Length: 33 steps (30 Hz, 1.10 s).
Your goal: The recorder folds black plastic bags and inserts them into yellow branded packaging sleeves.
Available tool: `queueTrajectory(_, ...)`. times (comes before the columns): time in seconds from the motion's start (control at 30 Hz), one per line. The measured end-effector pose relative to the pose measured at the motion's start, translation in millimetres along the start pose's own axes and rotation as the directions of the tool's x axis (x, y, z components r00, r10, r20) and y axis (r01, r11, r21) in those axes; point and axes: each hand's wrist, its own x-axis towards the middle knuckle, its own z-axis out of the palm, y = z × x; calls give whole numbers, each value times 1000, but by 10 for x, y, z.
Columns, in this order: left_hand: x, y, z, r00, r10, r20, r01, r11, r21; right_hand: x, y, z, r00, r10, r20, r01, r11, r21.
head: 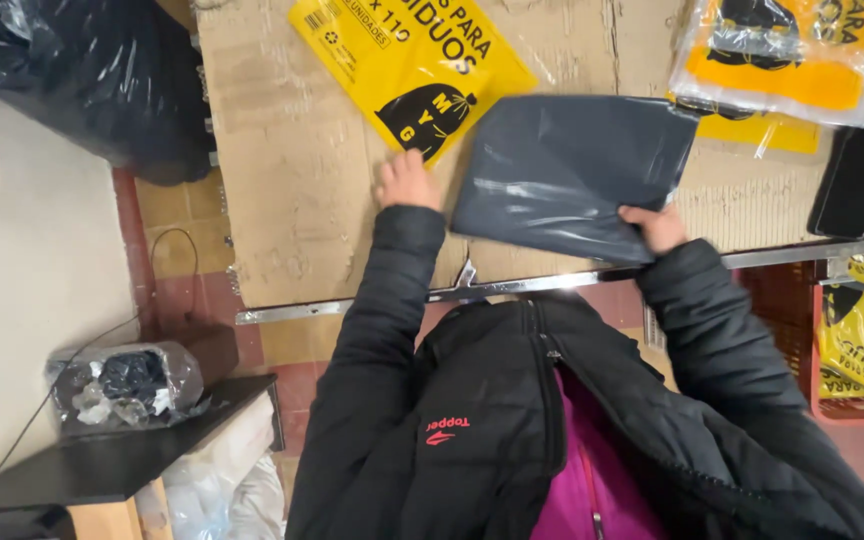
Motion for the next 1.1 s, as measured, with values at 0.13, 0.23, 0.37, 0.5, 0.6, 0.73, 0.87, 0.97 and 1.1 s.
queueTrajectory(0.13, -83, -494, 506, 994, -81, 69, 85, 995, -55, -211, 174, 750, 988, -25, -155, 46, 990, 131)
queueTrajectory(0.23, -28, -827, 567, 990, -131, 54, 136, 987, -89, -484, -179, 909, 935, 318, 157, -283, 935, -213)
queueTrajectory(0.37, -62, -1078, 492, 986, -162, -35, 161, 987, -30, -346, -634, 587, 538, 493, 684, -259, 869, -422)
queueTrajectory(0.5, -109, -1134, 699, 981, -116, -154, 122, 992, 30, 589, -858, 908, 905, 138, 402, -42, 970, -239)
queueTrajectory(0.6, -142, -1099, 749, 979, -99, -178, 108, 993, 40, 1551, -757, 1351, 830, -484, 278, 535, 548, -643)
queueTrajectory(0.73, -221, -1048, 448, 988, -139, 65, 142, 989, -32, 2133, -545, 1737, 922, -286, 259, 375, 502, -780)
queueTrajectory(0.87, -294, -1023, 320, 976, -117, 184, 140, 983, -117, 2019, -681, 1769, 911, -262, 318, 409, 491, -769)
queueTrajectory(0.97, -393, -1080, 497, 986, -103, 131, 116, 989, -94, 2036, -645, 1842, 913, -244, 326, 407, 498, -766)
queueTrajectory(1.1, -424, -987, 290, 983, -93, 158, 112, 987, -118, 1693, -819, 1749, 890, -303, 341, 448, 444, -776)
